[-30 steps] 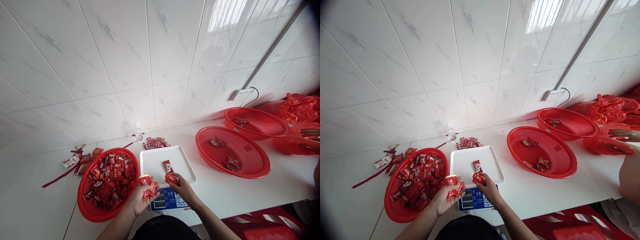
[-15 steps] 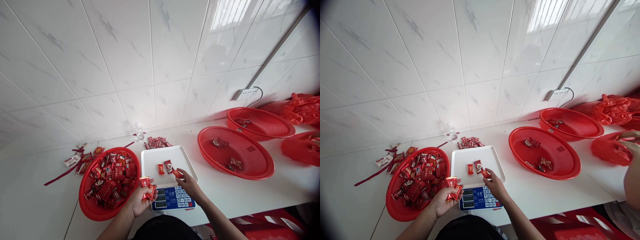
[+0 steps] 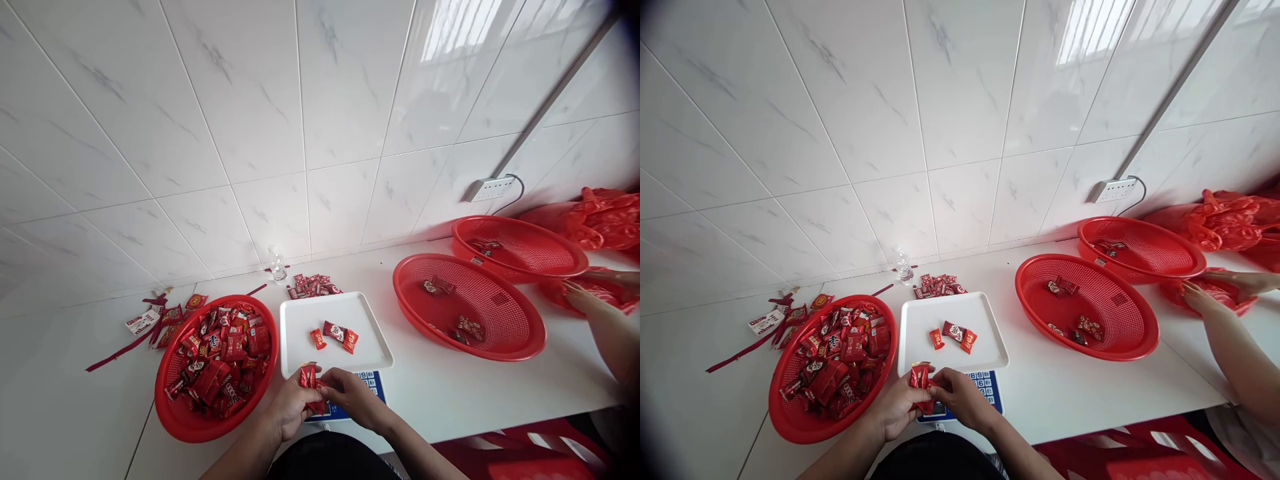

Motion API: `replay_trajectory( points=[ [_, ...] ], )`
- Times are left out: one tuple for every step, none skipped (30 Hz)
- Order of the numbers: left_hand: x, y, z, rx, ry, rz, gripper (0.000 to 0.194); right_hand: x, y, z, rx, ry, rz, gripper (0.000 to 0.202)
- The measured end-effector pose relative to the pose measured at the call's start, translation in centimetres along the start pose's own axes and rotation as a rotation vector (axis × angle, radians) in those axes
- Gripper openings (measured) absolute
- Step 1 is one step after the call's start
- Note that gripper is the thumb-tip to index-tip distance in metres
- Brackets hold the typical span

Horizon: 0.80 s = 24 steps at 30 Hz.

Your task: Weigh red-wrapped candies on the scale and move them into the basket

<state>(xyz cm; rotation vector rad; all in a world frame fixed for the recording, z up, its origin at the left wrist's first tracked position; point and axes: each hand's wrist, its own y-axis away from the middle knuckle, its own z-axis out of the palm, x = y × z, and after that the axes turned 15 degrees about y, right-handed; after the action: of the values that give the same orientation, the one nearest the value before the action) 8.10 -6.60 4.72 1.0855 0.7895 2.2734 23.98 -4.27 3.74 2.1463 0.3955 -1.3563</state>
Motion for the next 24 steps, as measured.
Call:
replay_trajectory(
  points=[
    [-0.1, 0.0, 0.1, -0.001, -0.002, -0.005, 0.059, 0.1, -0.1, 0.1, 0.013, -0.027, 0.012, 0.027],
    [-0.1, 0.0, 0.2, -0.001, 0.004, -0.012, 0.060, 0.2, -0.2, 0.2, 0.019, -0.058, 0.023, 0.024],
    [-0.1, 0.0, 0.2, -0.001, 0.015, -0.018, 0.059, 0.4, -0.3, 0.2, 0.025, -0.088, 0.030, 0.022],
    [-0.1, -0.1, 0.2, 0.000, 0.030, -0.022, 0.057, 0.5, -0.4, 0.1, 0.034, -0.110, 0.037, 0.020],
    [-0.1, -0.2, 0.1, 0.003, 0.046, -0.021, 0.054, 0.7, -0.6, -0.1, 0.050, -0.121, 0.046, 0.019],
    [-0.1, -0.3, 0.0, 0.017, 0.063, -0.013, 0.050, 0.9, -0.8, -0.4, 0.075, -0.124, 0.054, 0.018],
    [0.0, -0.3, -0.1, 0.040, 0.079, 0.001, 0.045, 1.2, -1.0, -0.7, 0.116, -0.125, 0.063, 0.019],
    [0.1, -0.4, -0.2, 0.073, 0.092, 0.016, 0.040, 1.5, -1.2, -1.1, 0.166, -0.127, 0.077, 0.020],
    [0.3, -0.5, -0.3, 0.113, 0.105, 0.031, 0.035, 1.8, -1.4, -1.5, 0.218, -0.131, 0.095, 0.021],
    [0.5, -0.5, -0.3, 0.154, 0.116, 0.042, 0.031, 2.1, -1.6, -2.0, 0.267, -0.134, 0.117, 0.022],
    [0.7, -0.5, -0.4, 0.190, 0.126, 0.048, 0.029, 2.4, -1.7, -2.4, 0.311, -0.126, 0.138, 0.024],
    [0.9, -0.5, -0.5, 0.214, 0.133, 0.049, 0.028, 2.7, -1.8, -2.8, 0.346, -0.104, 0.158, 0.026],
    [1.1, -0.5, -0.5, 0.224, 0.132, 0.047, 0.028, 2.9, -1.8, -3.1, 0.371, -0.067, 0.173, 0.027],
    [1.3, -0.4, -0.6, 0.227, 0.122, 0.046, 0.028, 3.0, -1.8, -3.3, 0.387, -0.019, 0.183, 0.029],
    [1.4, -0.4, -0.7, 0.221, 0.101, 0.049, 0.028, 3.0, -1.7, -3.4, 0.392, 0.031, 0.187, 0.030],
    [1.4, -0.3, -0.7, 0.205, 0.068, 0.054, 0.026, 2.9, -1.5, -3.3, 0.386, 0.075, 0.184, 0.030],
    [1.3, -0.2, -0.7, 0.180, 0.025, 0.058, 0.025, 2.6, -1.3, -3.2, 0.364, 0.106, 0.170, 0.030],
    [1.2, -0.1, -0.7, 0.147, -0.025, 0.060, 0.025, 2.2, -1.2, -2.9, 0.328, 0.123, 0.146, 0.030],
    [1.1, 0.0, -0.7, 0.110, -0.081, 0.058, 0.025, 1.8, -1.0, -2.6, 0.278, 0.128, 0.111, 0.031],
    [1.0, 0.1, -0.6, 0.072, -0.139, 0.052, 0.026, 1.4, -0.9, -2.2, 0.219, 0.127, 0.067, 0.031],
    [0.9, 0.2, -0.5, 0.039, -0.198, 0.045, 0.027, 1.0, -0.8, -1.9, 0.157, 0.128, 0.021, 0.029],
    [0.8, 0.3, -0.4, 0.013, -0.250, 0.042, 0.028, 0.7, -0.7, -1.5, 0.103, 0.138, -0.018, 0.025],
    [0.7, 0.4, -0.3, -0.006, -0.293, 0.043, 0.028, 0.4, -0.7, -1.2, 0.062, 0.158, -0.043, 0.020],
    [0.7, 0.5, -0.1, -0.019, -0.324, 0.045, 0.029, 0.2, -0.7, -0.9, 0.037, 0.183, -0.055, 0.016]
  ],
)
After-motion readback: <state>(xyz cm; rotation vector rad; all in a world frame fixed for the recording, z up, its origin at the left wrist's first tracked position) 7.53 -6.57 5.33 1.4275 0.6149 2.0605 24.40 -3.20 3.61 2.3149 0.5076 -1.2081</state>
